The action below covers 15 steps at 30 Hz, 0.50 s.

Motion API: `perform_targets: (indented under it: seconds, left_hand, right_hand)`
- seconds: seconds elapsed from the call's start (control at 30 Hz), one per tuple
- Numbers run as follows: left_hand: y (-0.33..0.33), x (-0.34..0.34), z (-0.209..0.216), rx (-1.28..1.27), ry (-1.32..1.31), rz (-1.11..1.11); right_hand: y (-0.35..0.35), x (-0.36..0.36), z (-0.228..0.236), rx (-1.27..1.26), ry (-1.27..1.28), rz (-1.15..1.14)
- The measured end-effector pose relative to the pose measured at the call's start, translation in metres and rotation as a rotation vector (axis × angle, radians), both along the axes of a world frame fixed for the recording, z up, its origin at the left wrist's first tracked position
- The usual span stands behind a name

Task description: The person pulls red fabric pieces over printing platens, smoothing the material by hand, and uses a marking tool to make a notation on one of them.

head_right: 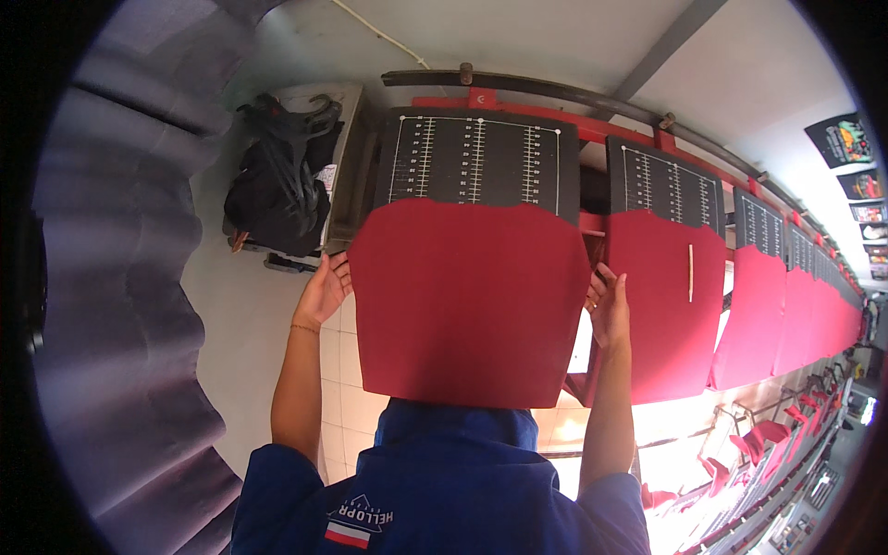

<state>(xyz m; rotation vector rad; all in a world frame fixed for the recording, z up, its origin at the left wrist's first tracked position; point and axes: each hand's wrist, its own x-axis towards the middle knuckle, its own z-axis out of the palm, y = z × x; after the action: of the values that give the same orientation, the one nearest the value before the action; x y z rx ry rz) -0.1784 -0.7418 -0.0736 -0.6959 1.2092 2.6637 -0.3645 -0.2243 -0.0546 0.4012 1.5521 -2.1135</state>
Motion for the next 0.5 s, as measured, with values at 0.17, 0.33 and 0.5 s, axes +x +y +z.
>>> perform_targets:
  seconds: [0.17,0.33,0.5]
  left_hand:
    - [-0.006,-0.010,0.011,-0.016,0.059,0.024]
    - [-0.015,-0.009,0.012,-0.019,0.067,0.040]
    - [-0.012,-0.005,0.015,0.012,0.083,0.039]
  right_hand:
    - [-0.005,-0.009,0.005,-0.116,0.020,0.002]
    - [0.008,-0.009,-0.007,-0.102,-0.024,0.022]
    - [0.018,0.000,-0.005,-0.141,-0.031,-0.031]
